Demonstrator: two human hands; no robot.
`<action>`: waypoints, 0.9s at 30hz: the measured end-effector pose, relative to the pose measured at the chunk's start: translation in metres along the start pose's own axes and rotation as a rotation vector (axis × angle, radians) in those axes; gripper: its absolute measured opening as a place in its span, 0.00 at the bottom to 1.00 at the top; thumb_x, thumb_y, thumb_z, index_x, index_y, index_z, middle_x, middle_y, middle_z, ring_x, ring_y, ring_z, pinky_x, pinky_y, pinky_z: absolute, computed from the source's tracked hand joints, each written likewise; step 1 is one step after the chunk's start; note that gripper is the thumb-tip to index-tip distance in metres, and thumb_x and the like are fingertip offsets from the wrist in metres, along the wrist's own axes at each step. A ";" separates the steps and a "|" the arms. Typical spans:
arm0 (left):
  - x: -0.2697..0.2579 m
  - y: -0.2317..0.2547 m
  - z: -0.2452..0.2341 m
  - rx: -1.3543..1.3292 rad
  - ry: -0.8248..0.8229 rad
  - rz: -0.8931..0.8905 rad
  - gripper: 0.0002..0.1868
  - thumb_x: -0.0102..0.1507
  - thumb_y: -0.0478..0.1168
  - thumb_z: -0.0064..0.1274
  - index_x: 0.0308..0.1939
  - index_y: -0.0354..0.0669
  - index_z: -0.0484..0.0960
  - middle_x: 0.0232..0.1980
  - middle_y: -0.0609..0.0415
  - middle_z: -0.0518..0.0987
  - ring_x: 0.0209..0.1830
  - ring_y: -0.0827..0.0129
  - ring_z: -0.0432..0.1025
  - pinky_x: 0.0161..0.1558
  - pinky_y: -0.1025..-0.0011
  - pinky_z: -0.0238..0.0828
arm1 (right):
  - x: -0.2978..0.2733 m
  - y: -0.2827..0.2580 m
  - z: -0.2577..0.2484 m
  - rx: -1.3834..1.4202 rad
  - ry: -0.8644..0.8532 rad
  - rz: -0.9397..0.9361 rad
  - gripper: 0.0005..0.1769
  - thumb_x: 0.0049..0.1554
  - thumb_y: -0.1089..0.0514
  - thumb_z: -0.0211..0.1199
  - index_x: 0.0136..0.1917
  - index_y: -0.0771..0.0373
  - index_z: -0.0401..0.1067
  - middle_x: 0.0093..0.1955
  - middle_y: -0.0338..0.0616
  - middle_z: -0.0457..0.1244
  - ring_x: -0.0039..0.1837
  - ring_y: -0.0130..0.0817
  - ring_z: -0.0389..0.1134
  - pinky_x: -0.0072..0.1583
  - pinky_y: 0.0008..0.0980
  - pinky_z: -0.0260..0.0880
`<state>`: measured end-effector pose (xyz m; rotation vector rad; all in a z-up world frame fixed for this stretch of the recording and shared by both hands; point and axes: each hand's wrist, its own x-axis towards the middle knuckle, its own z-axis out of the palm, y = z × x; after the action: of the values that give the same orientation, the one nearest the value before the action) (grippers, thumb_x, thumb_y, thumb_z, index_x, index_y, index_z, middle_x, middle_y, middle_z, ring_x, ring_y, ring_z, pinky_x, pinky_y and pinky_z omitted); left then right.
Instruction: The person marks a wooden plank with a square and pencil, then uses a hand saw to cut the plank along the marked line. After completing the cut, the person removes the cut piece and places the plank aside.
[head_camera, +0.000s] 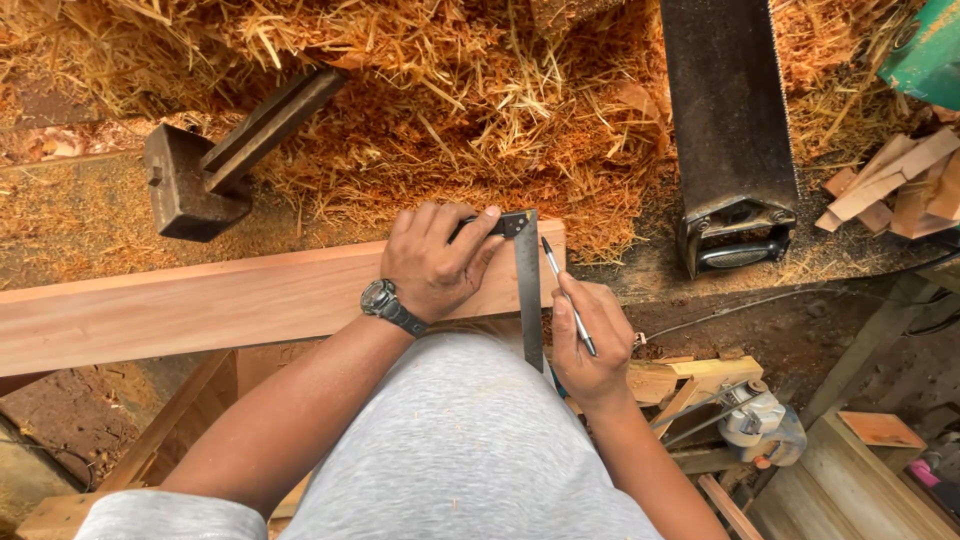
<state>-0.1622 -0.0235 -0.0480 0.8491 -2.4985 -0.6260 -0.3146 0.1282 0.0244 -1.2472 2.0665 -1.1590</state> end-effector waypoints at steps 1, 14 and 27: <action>0.000 0.000 0.000 -0.001 0.000 -0.001 0.15 0.72 0.53 0.49 0.53 0.53 0.87 0.42 0.56 0.78 0.39 0.60 0.74 0.41 0.63 0.66 | 0.000 0.001 0.001 0.000 -0.001 0.001 0.14 0.63 0.66 0.58 0.59 0.75 0.76 0.42 0.55 0.70 0.44 0.49 0.73 0.45 0.43 0.73; 0.001 0.001 -0.002 0.013 0.006 0.011 0.15 0.72 0.52 0.48 0.52 0.52 0.86 0.42 0.55 0.77 0.39 0.59 0.74 0.40 0.63 0.65 | -0.002 0.001 0.001 -0.015 -0.018 -0.007 0.15 0.65 0.64 0.57 0.62 0.74 0.75 0.44 0.55 0.70 0.46 0.49 0.72 0.47 0.44 0.72; 0.002 0.001 -0.002 0.032 0.024 0.039 0.15 0.73 0.51 0.48 0.53 0.51 0.86 0.42 0.54 0.77 0.39 0.60 0.74 0.39 0.63 0.64 | -0.002 0.002 0.002 -0.046 -0.059 -0.013 0.16 0.66 0.63 0.55 0.64 0.73 0.74 0.45 0.55 0.69 0.48 0.48 0.72 0.49 0.44 0.72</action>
<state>-0.1630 -0.0246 -0.0450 0.8130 -2.5027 -0.5612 -0.3134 0.1297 0.0211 -1.3017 2.0557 -1.0735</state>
